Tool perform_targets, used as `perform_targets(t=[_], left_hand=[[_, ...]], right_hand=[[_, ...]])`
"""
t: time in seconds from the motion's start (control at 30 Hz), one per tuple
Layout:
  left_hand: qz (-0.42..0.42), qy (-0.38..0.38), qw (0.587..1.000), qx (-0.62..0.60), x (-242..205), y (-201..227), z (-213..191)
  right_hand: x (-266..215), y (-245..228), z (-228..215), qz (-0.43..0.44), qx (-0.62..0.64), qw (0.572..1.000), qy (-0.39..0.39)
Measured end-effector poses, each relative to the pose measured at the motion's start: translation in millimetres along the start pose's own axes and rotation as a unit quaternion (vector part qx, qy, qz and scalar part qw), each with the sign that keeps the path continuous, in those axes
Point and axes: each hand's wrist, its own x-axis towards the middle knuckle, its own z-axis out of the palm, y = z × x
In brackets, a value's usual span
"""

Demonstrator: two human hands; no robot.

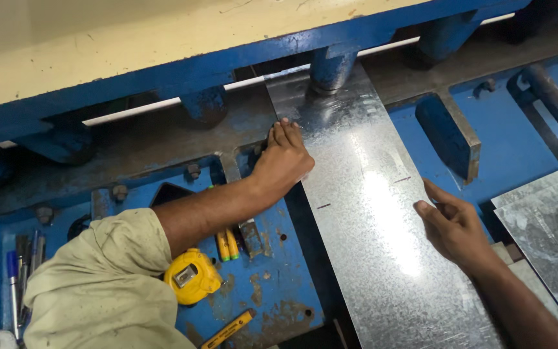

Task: The person positions rectangular metal sheets under a guillotine shear blade, aligning them with the cutting edge. They operate the machine to cut the sheets into smaller pieces, then remove the cut sections and stack them on a nearby surface. The person repeats this process with multiple sheets, occasionally using a tape measure to verify dimensions.

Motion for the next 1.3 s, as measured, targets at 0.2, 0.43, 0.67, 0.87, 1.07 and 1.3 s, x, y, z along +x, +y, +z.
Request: perform_targets(t=[0.2, 0.43, 0.67, 0.87, 1.07, 1.3], left_hand=[[-0.011, 0.005, 1.0, 0.015, 1.1, 1.3, -4.6], [-0.012, 0.006, 1.0, 0.026, 0.5, 1.2, -2.6], [-0.017, 0.009, 0.999, 0.028, 3.8, 0.3, -8.9], [-0.019, -0.007, 0.999, 0.025, -1.6, 7.3, -5.3], [-0.012, 0.01, 0.999, 0.035, 2.5, 2.5, -4.8], [-0.011, -0.013, 0.999, 0.048, 2.2, 4.0, -4.2]], right_hand=[[-4.0, -8.5, 3.4, -0.013, 0.028, 0.999, -0.027], [-0.5, -6.3, 0.9, -0.004, 0.007, 1.0, -0.017], [0.6, -6.9, 1.3, 0.01, 0.0, 1.0, -0.001], [-3.5, -1.5, -1.5, 0.018, -0.017, 1.0, -0.003], [0.7, -6.9, -1.6, 0.003, 0.001, 1.0, -0.011], [-0.8, -5.4, -3.5, 0.006, -0.015, 1.0, -0.022]])
